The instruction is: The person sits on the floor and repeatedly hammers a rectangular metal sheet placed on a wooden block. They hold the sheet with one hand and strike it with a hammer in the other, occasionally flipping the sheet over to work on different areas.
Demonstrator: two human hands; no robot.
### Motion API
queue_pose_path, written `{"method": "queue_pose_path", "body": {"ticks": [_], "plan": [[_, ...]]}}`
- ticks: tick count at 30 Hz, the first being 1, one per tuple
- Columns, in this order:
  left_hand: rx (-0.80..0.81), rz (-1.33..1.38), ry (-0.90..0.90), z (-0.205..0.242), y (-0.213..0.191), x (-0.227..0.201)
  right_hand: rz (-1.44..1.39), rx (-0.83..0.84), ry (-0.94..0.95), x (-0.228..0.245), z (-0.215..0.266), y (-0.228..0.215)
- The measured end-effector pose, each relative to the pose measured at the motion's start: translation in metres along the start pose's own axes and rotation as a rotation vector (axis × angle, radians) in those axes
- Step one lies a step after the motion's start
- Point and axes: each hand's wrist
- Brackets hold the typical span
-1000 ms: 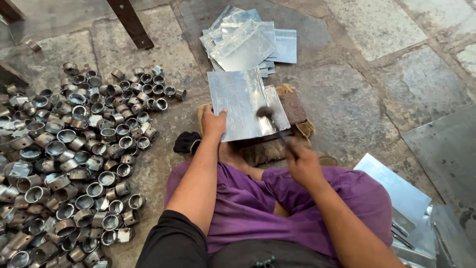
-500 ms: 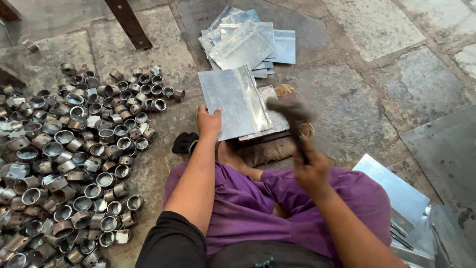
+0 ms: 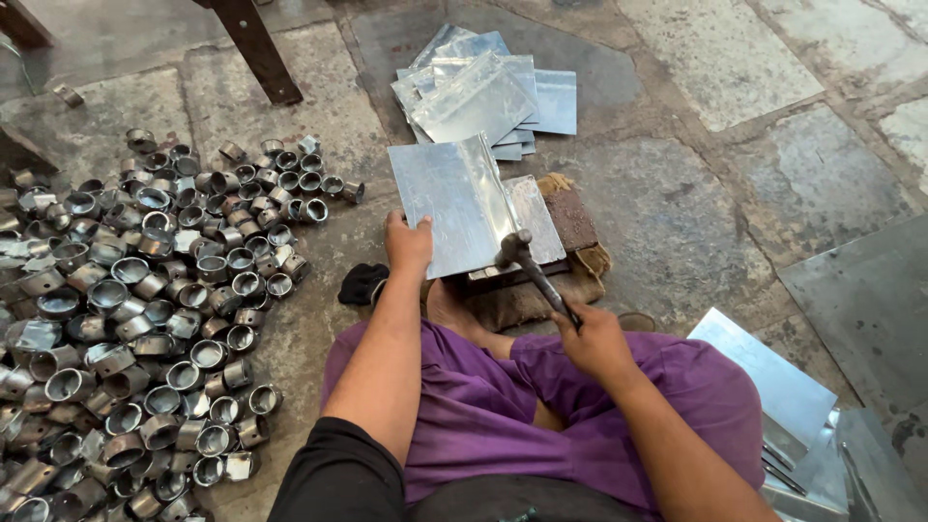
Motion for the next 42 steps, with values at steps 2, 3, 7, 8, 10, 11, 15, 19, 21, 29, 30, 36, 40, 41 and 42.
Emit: {"method": "queue_pose_path", "body": {"ticks": [2,3,7,8,10,11,15,19,21,29,30,36,40,41,42], "plan": [[0.011,-0.027,0.097,0.000,-0.006,-0.004,-0.008,-0.021,-0.032,-0.009,0.003,0.004],[0.014,-0.040,0.144,0.002,-0.010,-0.008,-0.011,-0.030,-0.049,-0.012,0.003,0.006],[0.097,0.013,0.024,0.009,-0.016,-0.024,0.011,0.123,0.009,-0.022,-0.006,0.009],[0.119,0.035,-0.005,0.009,-0.017,-0.024,0.013,0.131,-0.007,-0.023,-0.005,0.011],[0.127,0.090,-0.005,0.007,-0.014,-0.018,-0.030,0.175,0.085,-0.025,-0.004,0.012],[0.115,0.123,0.023,0.006,-0.012,-0.014,-0.075,0.211,0.193,-0.026,-0.003,0.013],[0.024,0.114,0.082,0.000,-0.005,0.000,-0.236,0.186,0.395,-0.028,-0.003,0.009],[0.074,0.354,-0.035,-0.011,-0.007,0.007,-0.153,0.073,0.369,-0.032,-0.009,-0.005],[0.065,0.386,-0.062,-0.016,-0.008,0.007,0.081,-0.011,0.217,-0.032,-0.012,-0.007],[0.125,0.631,-0.020,-0.032,0.005,0.023,0.075,-0.160,0.163,0.019,-0.009,-0.051],[0.142,0.635,-0.006,-0.032,0.004,0.022,0.095,-0.195,0.157,0.031,-0.010,-0.062],[0.207,0.693,-0.049,-0.029,-0.002,0.005,-0.462,-0.707,-0.492,0.071,-0.018,-0.139],[0.214,0.649,-0.043,-0.028,-0.004,0.002,0.333,-0.978,-0.892,0.028,-0.030,-0.112],[0.207,0.644,-0.051,-0.027,-0.003,0.001,-0.124,-0.985,-0.503,0.015,-0.036,-0.069],[0.202,0.636,-0.060,-0.026,-0.004,0.000,-0.300,-0.657,-0.417,0.005,-0.019,-0.043]]}}
Point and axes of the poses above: each hand's wrist, its own z-axis away from the middle knuckle, its own y-axis out of the palm, x = y × z, and after that the axes turned 9 degrees about -x, right-handed
